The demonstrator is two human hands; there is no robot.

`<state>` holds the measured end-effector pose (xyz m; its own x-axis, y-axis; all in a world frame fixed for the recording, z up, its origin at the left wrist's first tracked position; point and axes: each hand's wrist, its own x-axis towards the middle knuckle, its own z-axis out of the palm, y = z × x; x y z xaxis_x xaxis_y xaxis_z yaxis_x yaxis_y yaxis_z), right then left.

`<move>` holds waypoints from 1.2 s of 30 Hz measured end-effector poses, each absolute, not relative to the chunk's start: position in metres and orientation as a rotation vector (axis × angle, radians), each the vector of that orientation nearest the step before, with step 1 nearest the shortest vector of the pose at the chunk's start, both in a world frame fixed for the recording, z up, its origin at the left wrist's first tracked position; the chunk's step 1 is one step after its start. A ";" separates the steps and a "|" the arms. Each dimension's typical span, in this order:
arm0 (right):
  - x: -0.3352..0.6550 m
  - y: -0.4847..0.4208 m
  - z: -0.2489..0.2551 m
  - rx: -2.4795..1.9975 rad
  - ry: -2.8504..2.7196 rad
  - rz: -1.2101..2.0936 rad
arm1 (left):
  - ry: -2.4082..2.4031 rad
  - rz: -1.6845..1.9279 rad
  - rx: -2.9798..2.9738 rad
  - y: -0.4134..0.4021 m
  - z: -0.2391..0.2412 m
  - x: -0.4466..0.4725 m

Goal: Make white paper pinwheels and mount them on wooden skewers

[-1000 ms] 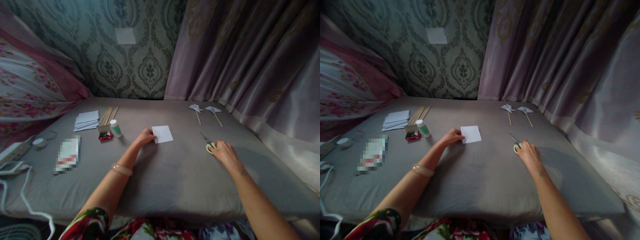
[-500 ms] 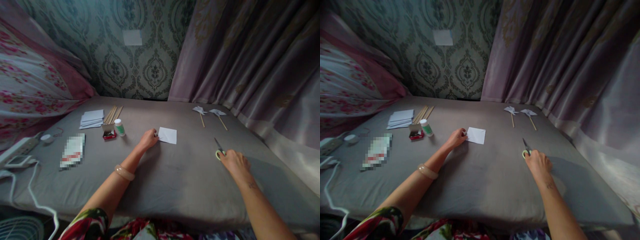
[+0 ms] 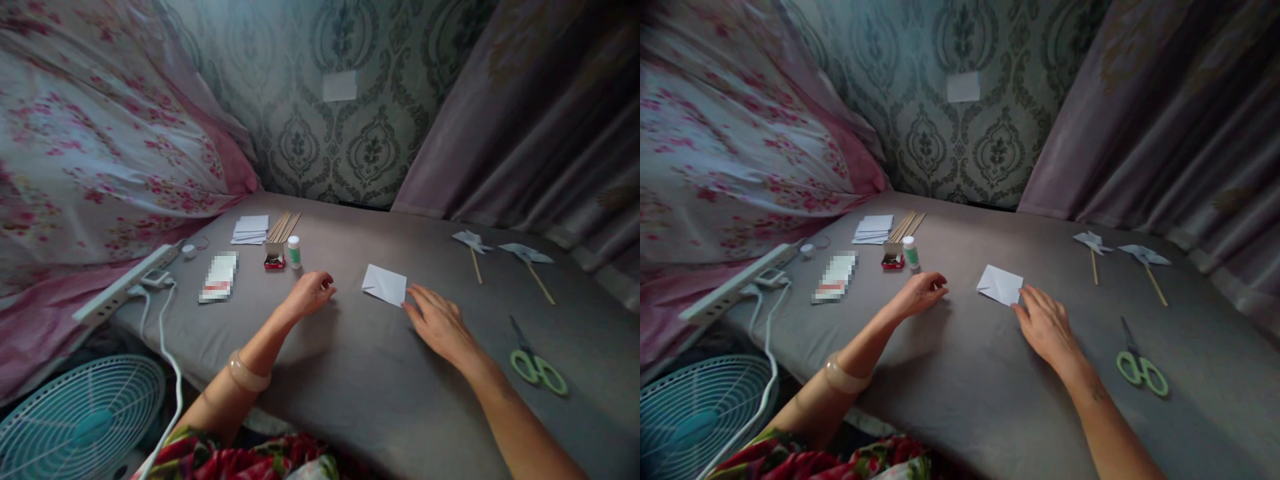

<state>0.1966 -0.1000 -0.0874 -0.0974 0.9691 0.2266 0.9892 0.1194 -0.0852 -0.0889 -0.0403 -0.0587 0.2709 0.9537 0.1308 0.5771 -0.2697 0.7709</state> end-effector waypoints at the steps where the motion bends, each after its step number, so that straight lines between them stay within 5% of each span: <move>1: 0.183 -0.095 -0.093 -1.927 -2.209 -0.077 | 1.417 0.846 1.913 -0.041 -0.057 -0.095; 10: 0.146 -0.085 -0.109 -1.870 -2.362 0.159 | 1.884 1.338 1.648 -0.004 -0.064 -0.145; 25: 0.151 -0.095 -0.102 -1.673 -2.256 0.050 | 2.085 1.183 1.842 0.027 -0.077 -0.136; 31: 0.147 -0.086 -0.086 -1.463 -1.933 0.186 | 1.591 1.432 1.744 0.007 -0.054 -0.107; 36: 0.133 -0.084 -0.069 -1.229 -1.429 0.724 | 0.901 1.288 1.282 -0.027 -0.032 -0.051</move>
<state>0.1333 -0.0842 -0.0686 0.0977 0.9407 0.3249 0.2947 0.2845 -0.9123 -0.0514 -0.0270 -0.0316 0.1343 0.9745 0.1797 -0.1650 -0.1569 0.9737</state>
